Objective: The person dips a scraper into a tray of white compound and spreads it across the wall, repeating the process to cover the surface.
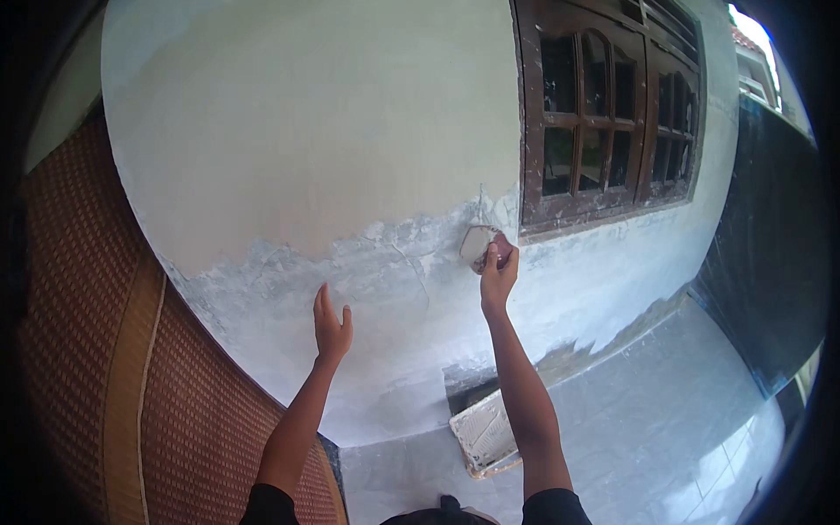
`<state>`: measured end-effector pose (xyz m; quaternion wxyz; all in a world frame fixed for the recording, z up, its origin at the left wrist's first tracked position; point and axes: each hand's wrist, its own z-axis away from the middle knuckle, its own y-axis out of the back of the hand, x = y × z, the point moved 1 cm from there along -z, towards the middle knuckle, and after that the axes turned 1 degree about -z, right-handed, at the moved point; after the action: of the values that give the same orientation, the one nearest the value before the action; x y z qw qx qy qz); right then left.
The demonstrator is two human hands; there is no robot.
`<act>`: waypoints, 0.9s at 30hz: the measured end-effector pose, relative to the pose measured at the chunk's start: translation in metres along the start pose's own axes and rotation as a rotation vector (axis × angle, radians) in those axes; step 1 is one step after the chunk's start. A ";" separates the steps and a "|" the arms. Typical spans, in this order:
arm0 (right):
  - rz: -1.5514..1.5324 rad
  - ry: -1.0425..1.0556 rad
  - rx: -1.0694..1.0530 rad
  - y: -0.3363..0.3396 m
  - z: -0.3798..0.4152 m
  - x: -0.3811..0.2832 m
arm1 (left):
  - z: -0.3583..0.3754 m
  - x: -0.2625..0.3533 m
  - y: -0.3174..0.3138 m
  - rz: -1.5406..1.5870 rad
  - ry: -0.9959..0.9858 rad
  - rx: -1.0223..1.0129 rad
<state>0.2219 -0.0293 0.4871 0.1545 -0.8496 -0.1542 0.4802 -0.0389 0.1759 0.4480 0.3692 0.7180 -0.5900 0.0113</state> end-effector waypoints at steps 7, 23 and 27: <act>0.159 -0.129 -0.081 0.060 0.064 0.028 | 0.071 -0.012 -0.023 0.130 0.084 -0.179; 0.739 -0.525 -0.192 0.298 0.208 0.162 | 0.339 -0.033 -0.104 0.232 0.443 -0.511; 0.921 -0.445 -0.326 0.346 0.228 0.223 | 0.402 -0.031 -0.144 0.250 0.534 -0.531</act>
<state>0.1743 -0.2249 0.0615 -0.2424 -0.7199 0.1332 0.6366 -0.0935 -0.0122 0.0679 0.6782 0.4920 -0.5385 0.0892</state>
